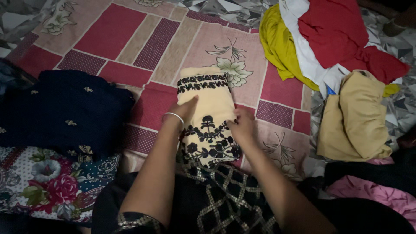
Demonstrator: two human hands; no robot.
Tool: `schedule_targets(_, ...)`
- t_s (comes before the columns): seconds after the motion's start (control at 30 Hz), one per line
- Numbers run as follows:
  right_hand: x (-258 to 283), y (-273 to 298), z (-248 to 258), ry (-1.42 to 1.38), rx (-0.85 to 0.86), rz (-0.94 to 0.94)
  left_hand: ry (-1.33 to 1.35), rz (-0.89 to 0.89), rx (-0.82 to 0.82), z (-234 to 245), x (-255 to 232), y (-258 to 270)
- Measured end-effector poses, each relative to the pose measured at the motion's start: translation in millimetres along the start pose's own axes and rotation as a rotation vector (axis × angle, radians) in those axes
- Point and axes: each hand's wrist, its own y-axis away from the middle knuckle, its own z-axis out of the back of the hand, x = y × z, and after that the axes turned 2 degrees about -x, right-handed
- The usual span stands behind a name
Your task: The person folds a cream-colored patterned garment, then a yellow pair of pants, and finally a red garment. Each item is smoothed, folded into a compact rectangle, and placed on a growing pile on the bed.
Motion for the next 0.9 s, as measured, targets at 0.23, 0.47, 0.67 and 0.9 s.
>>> schedule_targets(0.23,4,6,23,0.125,0.337,-0.103,0.075,-0.008,-0.054,-1,-14,20)
schedule_targets(0.47,24,26,29,-0.068,0.428,-0.396,0.221,0.046,-0.125,-30,37,30)
schedule_targets(0.67,8,30,21,-0.338,0.449,-0.378,0.626,0.215,0.187,-59,78,25)
schedule_targets(0.9,19,41,16,-0.622,0.423,-0.427,0.844,0.198,0.521,-63,85,18)
